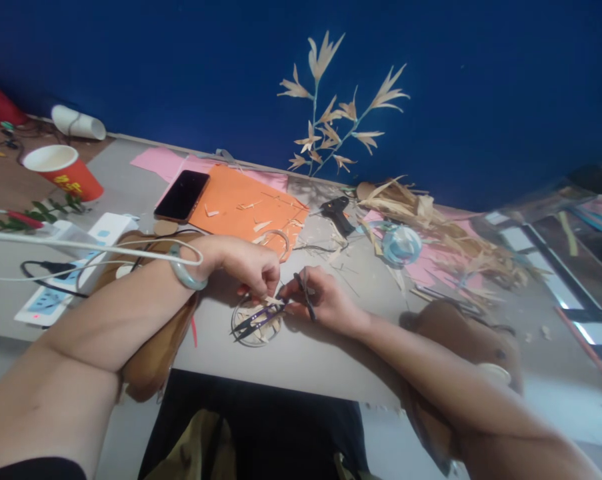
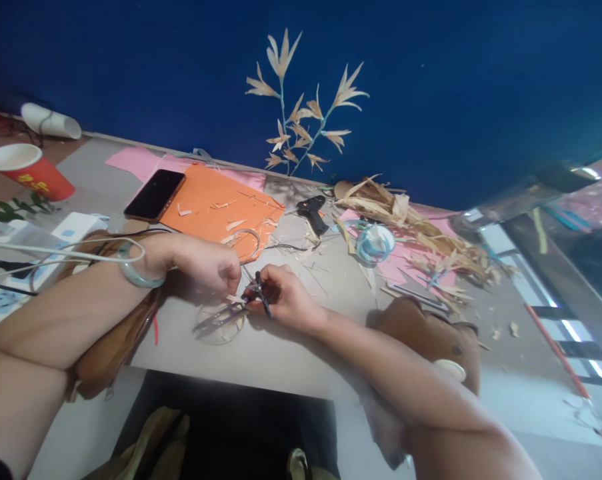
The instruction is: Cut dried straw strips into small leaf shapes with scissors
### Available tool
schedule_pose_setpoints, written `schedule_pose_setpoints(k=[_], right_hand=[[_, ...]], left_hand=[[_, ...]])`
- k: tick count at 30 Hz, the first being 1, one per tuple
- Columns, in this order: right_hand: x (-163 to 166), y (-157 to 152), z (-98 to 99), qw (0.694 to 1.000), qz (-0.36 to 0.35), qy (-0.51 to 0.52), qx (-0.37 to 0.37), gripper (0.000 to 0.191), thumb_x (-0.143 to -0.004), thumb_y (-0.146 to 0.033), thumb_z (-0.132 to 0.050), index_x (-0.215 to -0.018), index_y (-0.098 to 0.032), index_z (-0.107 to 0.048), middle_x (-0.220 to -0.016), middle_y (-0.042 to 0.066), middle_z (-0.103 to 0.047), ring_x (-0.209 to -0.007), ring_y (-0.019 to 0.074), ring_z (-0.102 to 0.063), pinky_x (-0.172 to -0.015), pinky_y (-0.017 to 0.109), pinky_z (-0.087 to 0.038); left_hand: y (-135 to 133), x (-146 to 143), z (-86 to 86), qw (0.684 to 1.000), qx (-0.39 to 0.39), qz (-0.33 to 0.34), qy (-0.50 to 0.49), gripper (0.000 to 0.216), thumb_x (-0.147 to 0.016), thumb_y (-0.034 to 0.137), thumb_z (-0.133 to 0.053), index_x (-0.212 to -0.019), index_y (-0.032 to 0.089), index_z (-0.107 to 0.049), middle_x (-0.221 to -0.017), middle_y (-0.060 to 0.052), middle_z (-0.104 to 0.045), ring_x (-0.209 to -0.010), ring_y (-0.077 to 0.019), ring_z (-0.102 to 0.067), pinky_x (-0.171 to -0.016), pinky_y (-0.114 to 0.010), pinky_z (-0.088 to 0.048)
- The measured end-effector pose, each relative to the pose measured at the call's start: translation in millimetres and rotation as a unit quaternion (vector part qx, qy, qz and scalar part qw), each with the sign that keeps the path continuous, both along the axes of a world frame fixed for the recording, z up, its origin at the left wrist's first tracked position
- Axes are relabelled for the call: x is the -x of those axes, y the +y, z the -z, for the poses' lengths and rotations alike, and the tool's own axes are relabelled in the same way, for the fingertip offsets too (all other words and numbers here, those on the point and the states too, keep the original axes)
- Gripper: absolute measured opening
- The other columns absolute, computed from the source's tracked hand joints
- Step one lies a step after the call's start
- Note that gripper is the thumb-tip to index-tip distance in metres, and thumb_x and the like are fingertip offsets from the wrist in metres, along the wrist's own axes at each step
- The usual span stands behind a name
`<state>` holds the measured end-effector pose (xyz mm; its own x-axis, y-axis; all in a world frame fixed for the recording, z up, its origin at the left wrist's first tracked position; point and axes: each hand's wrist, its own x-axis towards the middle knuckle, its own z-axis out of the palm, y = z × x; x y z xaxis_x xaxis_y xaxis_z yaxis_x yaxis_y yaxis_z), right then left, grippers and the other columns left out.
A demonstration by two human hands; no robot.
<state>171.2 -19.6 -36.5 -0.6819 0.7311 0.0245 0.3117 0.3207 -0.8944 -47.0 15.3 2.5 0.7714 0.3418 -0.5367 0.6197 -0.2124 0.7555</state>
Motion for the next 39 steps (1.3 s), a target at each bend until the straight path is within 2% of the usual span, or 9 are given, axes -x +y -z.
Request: schedule_pose_setpoints(k=[4, 8, 13, 17, 22, 29, 36, 39], right_hand=[[-0.4, 0.5, -0.3, 1.000, 0.000, 0.004, 0.010, 0.028, -0.070, -0.036, -0.074, -0.080, -0.018, -0.056, -0.078, 0.006, -0.071, -0.066, 0.0159, -0.065, -0.061, 0.027, -0.052], [-2.2, 1.3, 1.9, 1.000, -0.006, -0.006, 0.001, 0.025, -0.073, -0.035, -0.072, -0.081, -0.018, -0.055, -0.080, 0.006, -0.072, -0.068, 0.0165, -0.065, -0.061, 0.028, -0.050], [-3.3, 3.8, 9.6, 0.992, -0.018, -0.051, -0.118, 0.026, -0.068, -0.031, -0.075, -0.076, -0.020, -0.053, -0.079, 0.005, -0.070, -0.072, 0.0183, -0.061, -0.075, 0.034, -0.044], [-1.9, 4.8, 15.4, 0.982, -0.037, -0.050, -0.181, 0.030, -0.065, -0.024, -0.076, -0.074, -0.020, -0.048, -0.078, 0.002, -0.069, -0.070, 0.0173, -0.058, -0.078, 0.035, -0.037], [-1.8, 4.9, 15.9, 0.980, -0.046, -0.036, -0.188, 0.030, -0.068, -0.023, -0.075, -0.074, -0.020, -0.046, -0.077, 0.002, -0.069, -0.070, 0.0167, -0.056, -0.079, 0.034, -0.035], [-5.9, 5.7, 9.7, 0.971, -0.123, 0.014, -0.203, 0.019, -0.072, -0.018, -0.071, -0.080, -0.019, -0.054, -0.079, 0.004, -0.069, -0.074, 0.0173, -0.058, -0.079, 0.034, -0.037], [-6.1, 5.4, 12.3, 0.971, -0.090, 0.013, -0.221, 0.016, -0.072, -0.020, -0.071, -0.080, -0.019, -0.057, -0.074, 0.004, -0.064, -0.071, 0.0177, -0.056, -0.074, 0.034, -0.037], [-5.4, 5.1, 13.7, 0.973, -0.072, -0.003, -0.219, 0.017, -0.072, -0.022, -0.072, -0.080, -0.018, -0.057, -0.073, 0.004, -0.064, -0.070, 0.0176, -0.055, -0.075, 0.034, -0.038]], left_hand=[[3.9, 7.6, -3.4, 0.999, -0.042, 0.005, -0.010, 0.019, -0.068, 0.024, -0.064, -0.082, 0.015, -0.073, -0.069, -0.003, -0.069, -0.060, -0.0120, -0.057, -0.055, -0.019, -0.042], [3.0, 9.9, -13.9, 0.999, -0.042, 0.009, 0.002, 0.018, -0.068, 0.022, -0.062, -0.080, 0.015, -0.073, -0.068, -0.001, -0.068, -0.060, -0.0115, -0.056, -0.054, -0.019, -0.040], [-0.4, 7.6, -12.9, 0.995, -0.091, 0.022, 0.029, 0.009, -0.064, 0.017, -0.056, -0.059, 0.015, -0.063, -0.052, 0.002, -0.057, -0.048, -0.0097, -0.047, -0.044, -0.020, -0.033], [-4.2, 3.4, -4.9, 0.989, -0.140, 0.008, 0.054, 0.010, -0.062, 0.016, -0.055, -0.053, 0.016, -0.060, -0.045, 0.002, -0.053, -0.041, -0.0092, -0.041, -0.039, -0.023, -0.026], [-9.8, -2.1, -4.6, 0.992, -0.115, 0.007, 0.056, 0.008, -0.060, 0.016, -0.055, -0.052, 0.016, -0.059, -0.046, 0.002, -0.054, -0.040, -0.0090, -0.038, -0.039, -0.023, -0.025], [-11.2, -5.0, -6.1, 0.987, -0.139, 0.032, 0.073, 0.008, -0.059, 0.017, -0.053, -0.056, 0.016, -0.061, -0.048, 0.002, -0.051, -0.042, -0.0094, -0.037, -0.040, -0.023, -0.025], [-15.9, -11.9, -9.9, 0.991, -0.087, 0.072, 0.069, 0.010, -0.061, 0.018, -0.054, -0.061, 0.015, -0.064, -0.051, 0.000, -0.057, -0.045, -0.0104, -0.043, -0.043, -0.023, -0.031], [-14.3, -9.3, -8.8, 0.992, -0.100, 0.056, 0.058, 0.014, -0.062, 0.018, -0.054, -0.065, 0.016, -0.067, -0.055, 0.000, -0.060, -0.047, -0.0110, -0.046, -0.044, -0.022, -0.031]])
